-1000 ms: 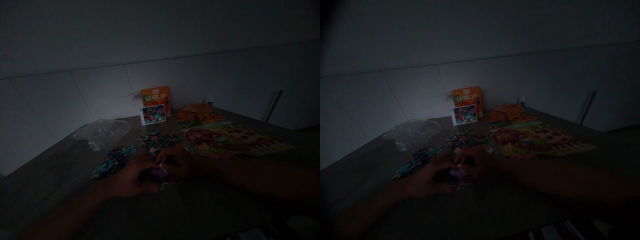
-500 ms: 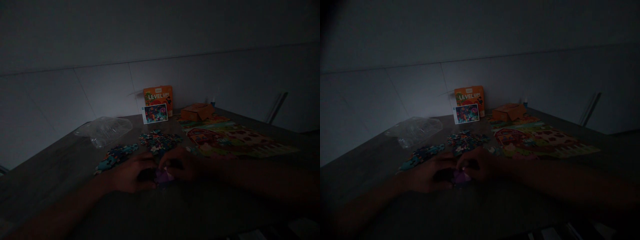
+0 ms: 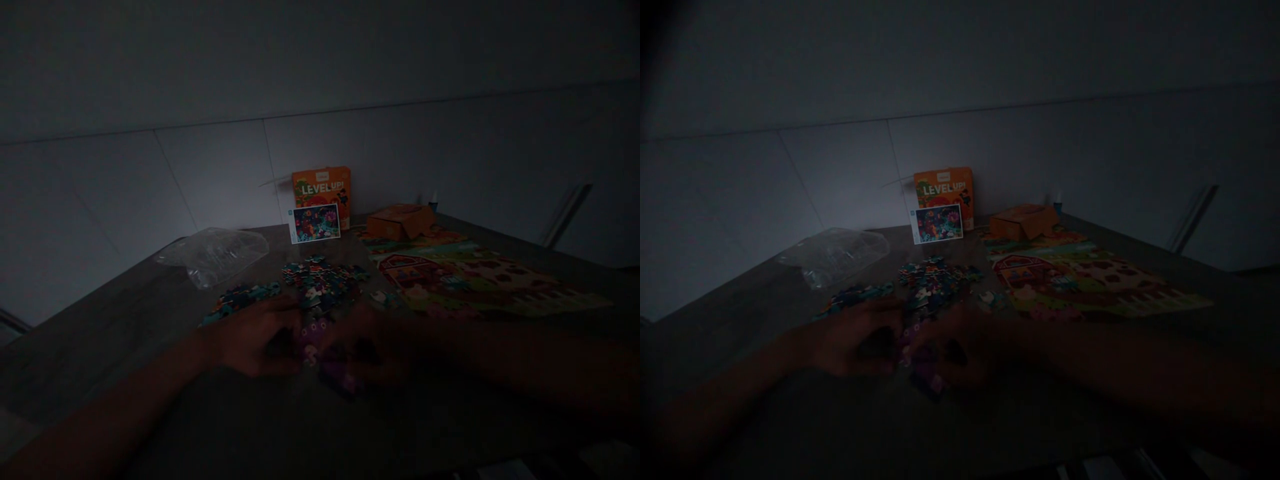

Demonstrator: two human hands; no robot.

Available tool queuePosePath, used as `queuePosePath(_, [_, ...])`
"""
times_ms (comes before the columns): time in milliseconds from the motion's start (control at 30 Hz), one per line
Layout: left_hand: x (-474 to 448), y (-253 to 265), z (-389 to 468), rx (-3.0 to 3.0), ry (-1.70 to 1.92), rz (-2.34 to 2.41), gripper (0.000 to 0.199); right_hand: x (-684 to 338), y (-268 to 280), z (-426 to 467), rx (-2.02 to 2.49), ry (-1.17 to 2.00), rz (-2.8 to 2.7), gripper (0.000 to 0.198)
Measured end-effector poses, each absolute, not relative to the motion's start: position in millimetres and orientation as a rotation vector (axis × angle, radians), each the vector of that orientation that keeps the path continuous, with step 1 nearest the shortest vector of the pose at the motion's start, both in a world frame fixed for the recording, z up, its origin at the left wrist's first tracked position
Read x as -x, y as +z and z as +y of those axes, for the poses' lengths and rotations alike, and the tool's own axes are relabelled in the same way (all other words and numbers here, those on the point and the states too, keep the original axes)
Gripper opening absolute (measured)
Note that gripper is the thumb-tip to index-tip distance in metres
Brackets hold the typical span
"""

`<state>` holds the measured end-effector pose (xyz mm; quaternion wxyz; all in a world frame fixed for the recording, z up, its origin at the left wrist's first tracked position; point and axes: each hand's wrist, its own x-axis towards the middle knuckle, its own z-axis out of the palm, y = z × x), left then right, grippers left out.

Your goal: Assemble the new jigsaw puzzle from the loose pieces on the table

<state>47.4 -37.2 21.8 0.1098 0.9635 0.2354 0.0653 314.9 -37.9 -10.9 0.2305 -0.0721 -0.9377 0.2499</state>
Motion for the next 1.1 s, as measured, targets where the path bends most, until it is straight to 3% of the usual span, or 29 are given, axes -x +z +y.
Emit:
queuePosePath(333, [-51.2,19.4,-37.1,-2.75,0.179,0.712,0.017,-311.9,-10.9,-41.0,0.131,0.626,-2.653,0.057])
queuePosePath(433, [-50.7,20.8,-38.0,-2.747,0.184,0.693,0.022,-313.1,-8.3,-37.1,0.128,0.562,-2.718,0.052])
queuePosePath(767, [-56.9,21.6,-42.1,-2.807,0.311,0.646,0.013,-307.3,4.6,-51.0,0.542,0.524,-2.794,0.046])
queuePosePath(900, [-59.4,23.4,-47.6,-2.819,0.335,0.587,0.005,-306.0,-8.8,-47.7,0.421,0.378,-2.693,0.04])
queuePosePath(1100, [-66.5,19.8,-56.7,-2.764,0.278,0.466,0.033,-304.6,-10.5,-35.6,0.796,0.221,-2.351,0.027])
